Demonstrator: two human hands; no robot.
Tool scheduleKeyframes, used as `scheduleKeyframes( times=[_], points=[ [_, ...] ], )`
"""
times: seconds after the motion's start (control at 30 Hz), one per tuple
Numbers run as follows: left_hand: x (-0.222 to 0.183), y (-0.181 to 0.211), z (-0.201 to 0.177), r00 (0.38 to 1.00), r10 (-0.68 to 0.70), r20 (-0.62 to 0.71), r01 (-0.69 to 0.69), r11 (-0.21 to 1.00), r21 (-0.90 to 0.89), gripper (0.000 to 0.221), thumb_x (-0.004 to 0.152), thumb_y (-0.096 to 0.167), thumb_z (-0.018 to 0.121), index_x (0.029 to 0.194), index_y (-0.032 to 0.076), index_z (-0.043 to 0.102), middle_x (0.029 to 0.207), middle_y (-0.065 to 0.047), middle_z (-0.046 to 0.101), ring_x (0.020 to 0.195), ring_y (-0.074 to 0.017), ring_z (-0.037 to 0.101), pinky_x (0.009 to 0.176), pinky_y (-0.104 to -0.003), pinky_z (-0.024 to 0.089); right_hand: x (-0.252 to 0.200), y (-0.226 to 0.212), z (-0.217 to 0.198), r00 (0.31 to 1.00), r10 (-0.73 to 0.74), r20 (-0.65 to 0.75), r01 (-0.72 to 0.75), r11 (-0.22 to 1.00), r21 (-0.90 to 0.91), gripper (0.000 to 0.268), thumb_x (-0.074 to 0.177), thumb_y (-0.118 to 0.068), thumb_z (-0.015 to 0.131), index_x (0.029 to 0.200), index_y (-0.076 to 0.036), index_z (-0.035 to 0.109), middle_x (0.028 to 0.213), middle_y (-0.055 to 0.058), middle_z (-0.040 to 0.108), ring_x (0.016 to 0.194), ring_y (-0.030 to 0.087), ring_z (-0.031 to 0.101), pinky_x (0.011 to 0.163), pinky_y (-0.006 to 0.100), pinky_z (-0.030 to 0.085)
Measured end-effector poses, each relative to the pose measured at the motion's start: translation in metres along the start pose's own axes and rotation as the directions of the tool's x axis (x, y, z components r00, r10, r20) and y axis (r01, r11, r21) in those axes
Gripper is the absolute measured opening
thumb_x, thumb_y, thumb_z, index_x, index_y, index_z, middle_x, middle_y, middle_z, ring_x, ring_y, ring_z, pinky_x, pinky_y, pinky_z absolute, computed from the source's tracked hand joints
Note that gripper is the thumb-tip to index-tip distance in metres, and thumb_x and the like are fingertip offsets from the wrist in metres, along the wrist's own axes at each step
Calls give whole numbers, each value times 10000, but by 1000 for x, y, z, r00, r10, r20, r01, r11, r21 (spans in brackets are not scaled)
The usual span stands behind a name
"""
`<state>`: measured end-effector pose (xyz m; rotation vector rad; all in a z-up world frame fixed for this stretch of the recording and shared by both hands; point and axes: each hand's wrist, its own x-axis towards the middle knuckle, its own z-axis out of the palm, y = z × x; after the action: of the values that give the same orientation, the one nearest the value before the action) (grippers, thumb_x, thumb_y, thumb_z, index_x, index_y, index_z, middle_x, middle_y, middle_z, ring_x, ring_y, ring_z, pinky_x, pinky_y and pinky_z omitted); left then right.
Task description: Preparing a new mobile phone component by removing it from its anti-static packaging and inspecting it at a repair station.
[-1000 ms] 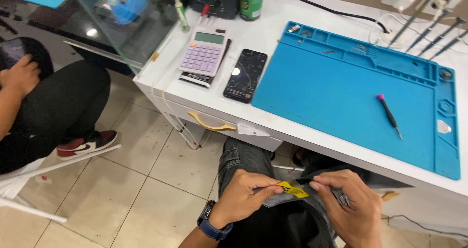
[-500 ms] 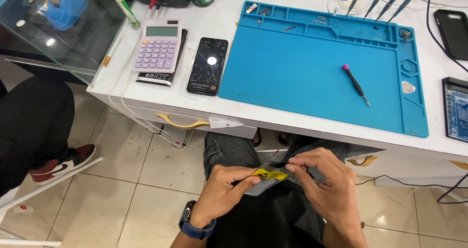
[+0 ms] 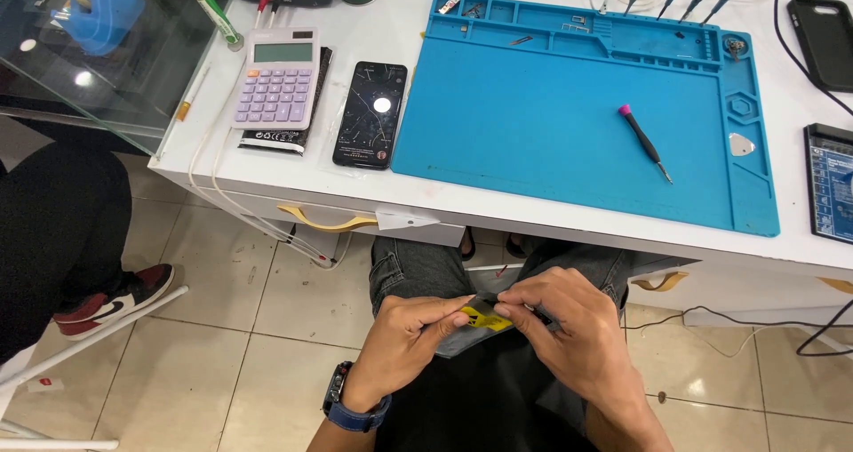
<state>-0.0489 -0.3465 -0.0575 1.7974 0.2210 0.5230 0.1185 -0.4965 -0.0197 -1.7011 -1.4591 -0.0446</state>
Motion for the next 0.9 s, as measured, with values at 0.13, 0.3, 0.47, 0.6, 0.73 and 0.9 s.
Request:
scheduleKeyframes(
  times=[0.13,0.3,0.47,0.6,0.73,0.9],
  points=[
    [2,4,-1,1000,11,26,-11,1000,-13,284,1006,228,629,1205,59,740,1109,-121,806,937,-171,788,701,-219,616,-1,3,3,1000,27,-8,-27,1000,-12,88,872,-148,794,904,-106,723,864,0,773,740,159,705,687,297,478],
    [4,1,-1,1000,-8,27,8,1000,1,272,994,207,646,1188,48,749,1118,-121,803,946,-165,784,722,-224,621,3,0,-4,990,135,-51,-132,990,59,97,847,-126,808,896,-84,736,857,30,780,757,155,732,730,276,534],
    [6,4,-2,1000,-2,30,1,1000,30,266,994,212,646,1179,55,756,1092,-120,812,890,-153,789,669,-213,599,4,0,-6,989,137,-49,-133,988,73,83,849,-107,799,880,-72,731,837,39,775,741,163,728,736,281,535],
    [7,3,-4,998,22,51,-24,999,30,288,1008,234,623,1206,61,740,1114,-126,805,890,-161,787,663,-216,602,6,-2,-7,992,120,-38,-118,992,53,83,849,-116,804,886,-85,736,847,24,779,746,155,726,735,281,523],
    [7,-2,-3,999,-15,52,13,1000,28,296,1005,249,629,1212,72,744,1094,-111,815,799,-106,748,605,-204,552,10,-7,-7,989,127,-69,-121,989,89,78,854,-103,796,881,-69,732,833,48,772,746,169,735,736,274,547],
    [8,-1,-3,999,-16,40,16,1000,-8,269,999,233,642,1181,71,756,1093,-117,812,869,-134,781,658,-205,591,7,-3,-3,994,106,-5,-105,991,85,85,853,-124,801,899,-91,738,847,20,780,742,156,723,727,284,528]
  ],
)
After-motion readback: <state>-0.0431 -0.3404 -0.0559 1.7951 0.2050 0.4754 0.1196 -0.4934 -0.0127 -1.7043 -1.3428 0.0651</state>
